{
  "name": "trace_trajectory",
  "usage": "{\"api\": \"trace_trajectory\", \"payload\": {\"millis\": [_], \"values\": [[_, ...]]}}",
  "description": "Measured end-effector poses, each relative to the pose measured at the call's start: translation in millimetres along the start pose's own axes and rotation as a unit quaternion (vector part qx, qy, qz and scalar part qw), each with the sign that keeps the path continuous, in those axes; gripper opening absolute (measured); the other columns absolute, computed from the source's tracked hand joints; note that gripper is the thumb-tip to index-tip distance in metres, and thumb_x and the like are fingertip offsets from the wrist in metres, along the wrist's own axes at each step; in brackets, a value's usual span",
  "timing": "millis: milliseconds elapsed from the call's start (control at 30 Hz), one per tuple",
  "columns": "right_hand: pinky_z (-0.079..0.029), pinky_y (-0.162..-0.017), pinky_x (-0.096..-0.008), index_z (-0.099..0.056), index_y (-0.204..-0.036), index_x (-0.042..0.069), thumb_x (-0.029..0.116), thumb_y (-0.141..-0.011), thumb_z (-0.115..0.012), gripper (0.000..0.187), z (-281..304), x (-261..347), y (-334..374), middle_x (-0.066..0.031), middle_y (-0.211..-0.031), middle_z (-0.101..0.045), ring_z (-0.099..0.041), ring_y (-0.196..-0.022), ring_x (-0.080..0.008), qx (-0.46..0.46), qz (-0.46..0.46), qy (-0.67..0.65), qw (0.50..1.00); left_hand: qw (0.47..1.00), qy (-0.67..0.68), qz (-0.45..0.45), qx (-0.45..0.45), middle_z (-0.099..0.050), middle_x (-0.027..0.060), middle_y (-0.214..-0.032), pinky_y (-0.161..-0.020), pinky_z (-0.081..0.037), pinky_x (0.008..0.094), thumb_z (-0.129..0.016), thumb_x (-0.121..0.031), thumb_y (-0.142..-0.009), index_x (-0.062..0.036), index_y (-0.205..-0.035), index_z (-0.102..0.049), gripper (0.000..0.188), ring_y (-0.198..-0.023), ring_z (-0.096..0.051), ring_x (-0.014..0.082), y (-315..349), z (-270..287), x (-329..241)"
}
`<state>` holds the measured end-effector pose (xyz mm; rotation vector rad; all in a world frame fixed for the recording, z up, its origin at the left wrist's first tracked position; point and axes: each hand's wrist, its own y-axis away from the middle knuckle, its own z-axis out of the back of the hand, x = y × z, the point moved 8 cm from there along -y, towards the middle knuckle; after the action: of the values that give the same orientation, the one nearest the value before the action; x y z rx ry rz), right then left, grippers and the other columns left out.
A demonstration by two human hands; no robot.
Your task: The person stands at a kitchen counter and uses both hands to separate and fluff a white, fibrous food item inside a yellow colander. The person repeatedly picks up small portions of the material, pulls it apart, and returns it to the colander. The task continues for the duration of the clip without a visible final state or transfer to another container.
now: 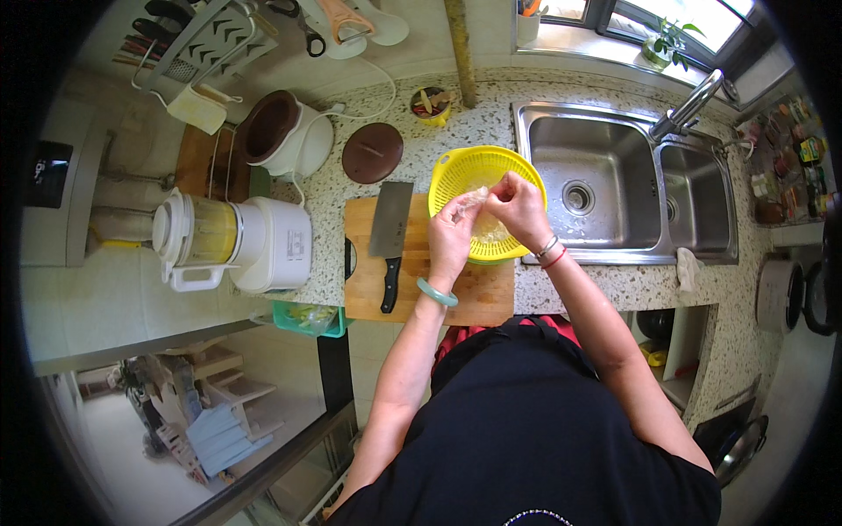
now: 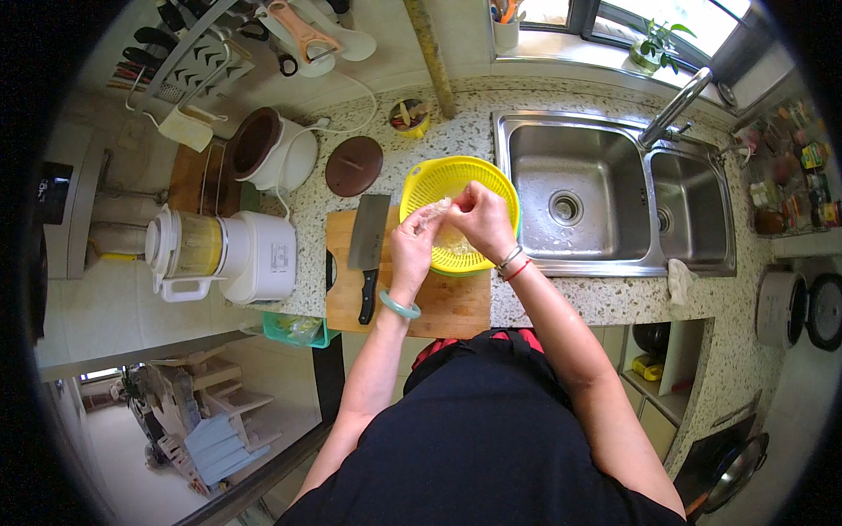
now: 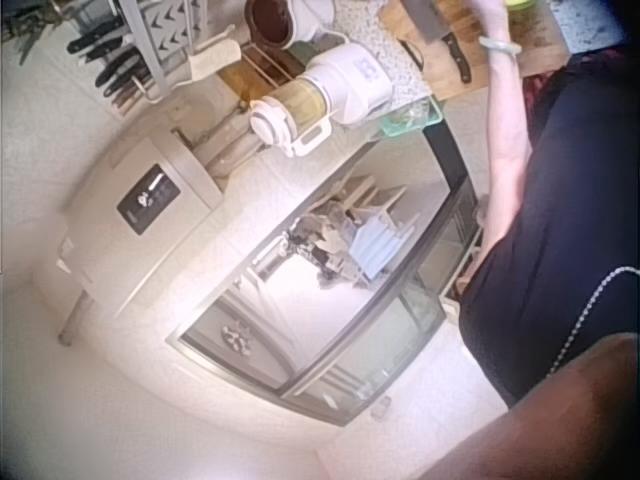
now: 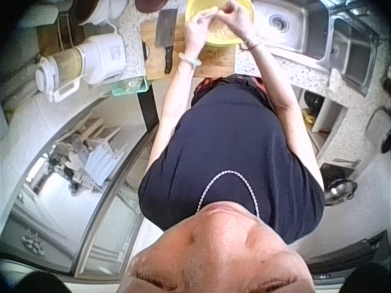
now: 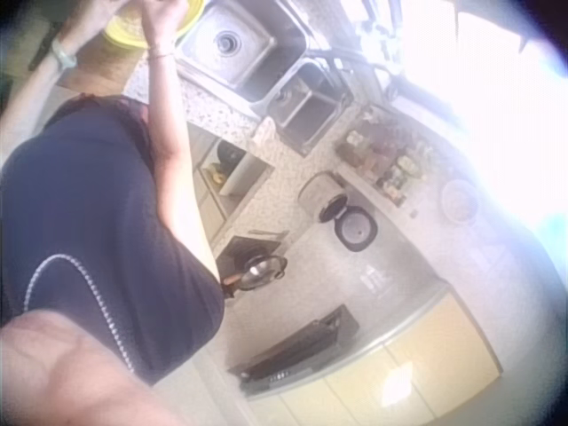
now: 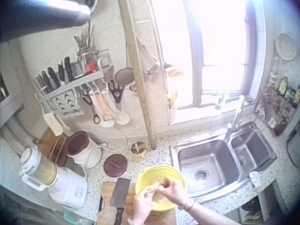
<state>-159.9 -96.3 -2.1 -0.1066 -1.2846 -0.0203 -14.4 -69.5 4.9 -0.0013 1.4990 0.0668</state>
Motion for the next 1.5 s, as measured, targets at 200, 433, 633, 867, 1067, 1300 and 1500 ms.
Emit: {"api": "trace_trajectory", "payload": {"millis": [200,433,633,867,1067,1300,1500], "values": [[-0.049,-0.06,-0.0256,-0.066,-0.091,0.002,0.008,-0.079,-0.064,0.013,4,-10,-1,-0.0066,-0.068,-0.063,-0.059,-0.061,-0.0109,0.029,0.014,-0.002,0.999,0.997,0.041,0.063,-0.012,-0.067,0.0035,-0.091,-0.07,-0.049,0.0225,-0.063,-0.013,-0.09,0.0031,-0.11,-0.062,0.025,-0.08,-0.058,0.0072,-3,14,29],[-0.05,-0.061,-0.027,-0.066,-0.098,0.001,0.009,-0.08,-0.065,0.02,4,25,4,-0.0086,-0.071,-0.064,-0.061,-0.063,-0.0142,0.073,0.038,0.007,0.997,0.999,-0.038,0.021,0.002,-0.067,0.0044,-0.096,-0.075,-0.049,0.0234,-0.061,-0.013,-0.092,0.0006,-0.108,-0.063,0.022,-0.086,-0.059,0.0081,-2,10,19],[-0.051,-0.061,-0.0277,-0.062,-0.087,-0.002,0.009,-0.079,-0.067,0.014,-2,38,8,-0.0107,-0.072,-0.065,-0.062,-0.065,-0.0155,0.078,0.075,0.031,0.994,0.983,-0.161,-0.083,-0.015,-0.068,0.0094,-0.099,-0.076,-0.05,0.0275,-0.06,-0.005,-0.089,-0.0009,-0.105,-0.064,0.018,-0.088,-0.063,0.0149,0,6,2],[-0.052,-0.06,-0.0353,-0.057,-0.074,-0.002,0.007,-0.074,-0.068,0.013,-2,40,8,-0.0171,-0.069,-0.064,-0.066,-0.065,-0.0299,0.032,0.106,0.061,0.992,0.962,-0.237,-0.132,-0.023,-0.067,0.0129,-0.097,-0.078,-0.051,0.032,-0.059,0.0,-0.085,-0.0009,-0.104,-0.064,0.019,-0.09,-0.065,0.0234,5,3,-18],[-0.052,-0.06,-0.0351,-0.057,-0.073,-0.002,0.007,-0.073,-0.067,0.014,-3,38,10,-0.0169,-0.068,-0.064,-0.066,-0.064,-0.0295,0.015,0.097,0.068,0.993,0.969,-0.213,-0.12,-0.018,-0.067,0.0136,-0.097,-0.078,-0.051,0.0309,-0.058,0.001,-0.086,0.0006,-0.103,-0.064,0.019,-0.09,-0.065,0.0225,5,4,-9],[-0.051,-0.058,-0.0273,-0.06,-0.077,-0.002,0.009,-0.074,-0.067,0.013,-5,-13,8,-0.0068,-0.067,-0.064,-0.063,-0.063,-0.0131,0.015,-0.049,-0.07,0.996,0.999,-0.047,0.0,0.018,-0.068,0.0043,-0.095,-0.077,-0.05,0.025,-0.058,-0.006,-0.091,0.0006,-0.102,-0.065,0.014,-0.086,-0.061,0.0109,4,-1,8],[-0.051,-0.069,-0.024,-0.065,-0.093,-0.002,0.007,-0.082,-0.058,0.015,-2,-22,4,-0.0073,-0.082,-0.067,-0.062,-0.073,-0.0104,0.046,-0.086,-0.141,0.985,0.994,0.09,0.056,0.038,-0.066,0.0014,-0.096,-0.08,-0.047,0.0227,-0.058,-0.009,-0.093,-0.003,-0.106,-0.063,0.016,-0.087,-0.059,0.0083,5,7,28]]}}
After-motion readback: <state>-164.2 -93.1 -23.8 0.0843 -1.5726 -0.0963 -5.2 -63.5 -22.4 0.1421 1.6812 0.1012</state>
